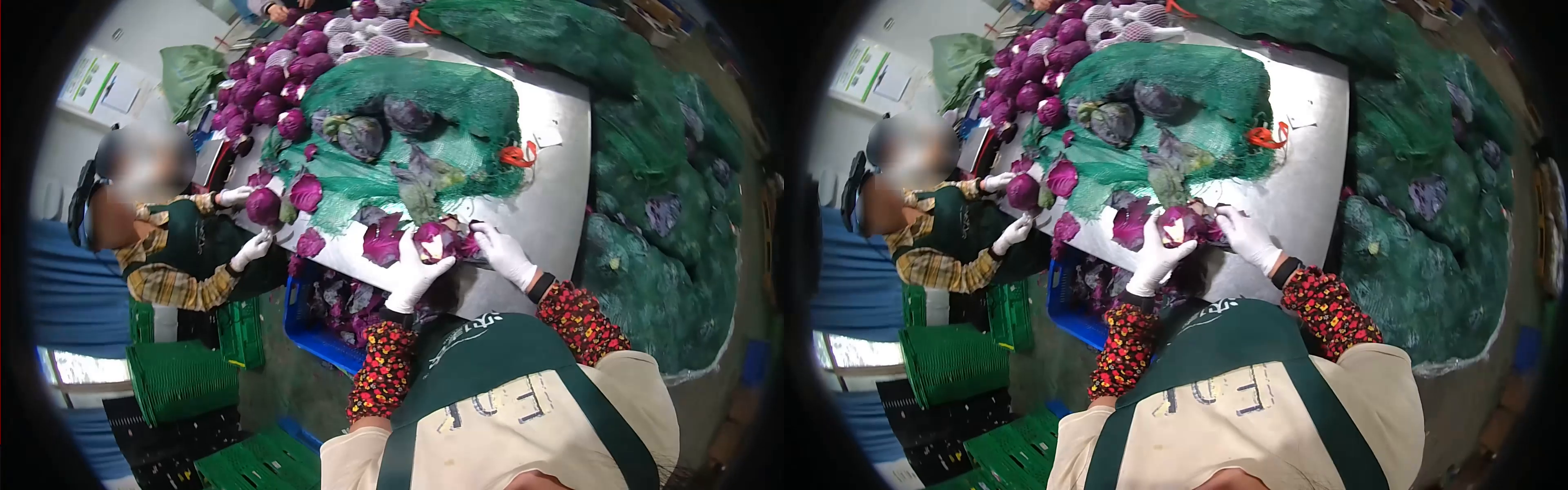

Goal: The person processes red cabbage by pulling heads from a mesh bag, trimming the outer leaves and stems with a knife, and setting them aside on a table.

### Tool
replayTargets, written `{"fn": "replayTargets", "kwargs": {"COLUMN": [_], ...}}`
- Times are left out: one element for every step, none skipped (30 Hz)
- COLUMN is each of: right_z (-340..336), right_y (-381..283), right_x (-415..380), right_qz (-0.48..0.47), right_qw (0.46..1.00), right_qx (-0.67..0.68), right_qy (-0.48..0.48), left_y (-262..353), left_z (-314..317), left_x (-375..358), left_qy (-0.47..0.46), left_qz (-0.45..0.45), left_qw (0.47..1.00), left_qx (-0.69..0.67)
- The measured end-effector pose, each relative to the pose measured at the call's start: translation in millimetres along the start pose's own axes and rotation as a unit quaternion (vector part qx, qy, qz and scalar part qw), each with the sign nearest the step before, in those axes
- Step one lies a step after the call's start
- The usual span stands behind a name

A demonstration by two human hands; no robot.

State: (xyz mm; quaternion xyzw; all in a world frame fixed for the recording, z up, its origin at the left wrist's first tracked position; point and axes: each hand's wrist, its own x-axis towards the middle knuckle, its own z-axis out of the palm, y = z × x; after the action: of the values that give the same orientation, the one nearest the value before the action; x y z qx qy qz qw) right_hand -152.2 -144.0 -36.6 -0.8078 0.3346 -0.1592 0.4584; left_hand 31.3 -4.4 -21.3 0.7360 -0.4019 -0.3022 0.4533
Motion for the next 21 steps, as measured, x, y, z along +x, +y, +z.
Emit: {"fn": "replayTargets", "kwargs": {"right_z": [-1,-1,-2,1,2,2,3,5,6,6,6,4,2,0,-1,-1,0,1,4,11,21], "right_y": [-9,-17,-25,-31,-35,-38,-38,-38,-38,-36,-33,-34,-34,-36,-38,-38,-37,-36,-37,-25,-4], "right_x": [-1,-1,-1,-1,1,4,6,8,11,12,13,13,12,10,9,11,13,16,19,28,43], "right_qz": [-0.015,-0.032,-0.074,-0.133,-0.135,-0.136,-0.135,-0.14,-0.146,-0.145,-0.146,-0.145,-0.144,-0.135,-0.127,-0.125,-0.111,-0.098,-0.098,-0.097,-0.181], "right_qw": [0.999,0.997,0.992,0.986,0.983,0.979,0.979,0.977,0.974,0.974,0.973,0.973,0.973,0.974,0.976,0.976,0.978,0.98,0.983,0.983,0.959], "right_qx": [-0.032,-0.064,-0.098,-0.097,-0.125,-0.152,-0.151,-0.162,-0.173,-0.173,-0.174,-0.176,-0.177,-0.177,-0.175,-0.177,-0.174,-0.17,-0.152,-0.154,-0.205], "right_qy": [-0.012,-0.026,-0.019,0.022,0.007,-0.008,-0.007,-0.016,-0.026,-0.025,-0.029,-0.032,-0.031,-0.033,-0.035,-0.034,-0.031,-0.027,0.013,0.015,0.079], "left_y": [14,28,31,35,38,49,44,40,38,35,33,32,31,27,23,20,17,17,16,16,22], "left_z": [-3,-5,-5,-5,-5,-6,-1,-2,-2,-3,-3,-2,-1,0,1,2,4,6,10,14,16], "left_x": [0,-1,4,5,4,5,4,6,10,12,13,14,15,18,20,23,28,31,34,38,43], "left_qy": [-0.01,-0.018,-0.015,-0.018,-0.039,-0.06,-0.03,-0.031,-0.044,-0.056,-0.057,-0.057,-0.056,-0.057,-0.04,-0.022,-0.032,-0.034,-0.005,0.024,0.014], "left_qz": [-0.014,-0.028,-0.015,-0.012,-0.022,-0.033,-0.014,-0.014,-0.016,-0.018,-0.018,-0.009,0.001,0.002,0.011,0.02,0.011,0.012,0.013,0.016,-0.024], "left_qw": [1.0,0.999,0.999,0.999,0.999,0.998,0.998,0.998,0.999,0.995,0.995,0.997,0.998,0.998,0.998,0.997,0.996,0.996,0.99,0.978,0.966], "left_qx": [0.013,0.028,0.034,0.035,0.019,0.003,-0.045,-0.044,0.017,0.077,0.078,0.046,0.013,0.012,0.044,0.077,0.078,0.078,0.143,0.208,0.256]}}
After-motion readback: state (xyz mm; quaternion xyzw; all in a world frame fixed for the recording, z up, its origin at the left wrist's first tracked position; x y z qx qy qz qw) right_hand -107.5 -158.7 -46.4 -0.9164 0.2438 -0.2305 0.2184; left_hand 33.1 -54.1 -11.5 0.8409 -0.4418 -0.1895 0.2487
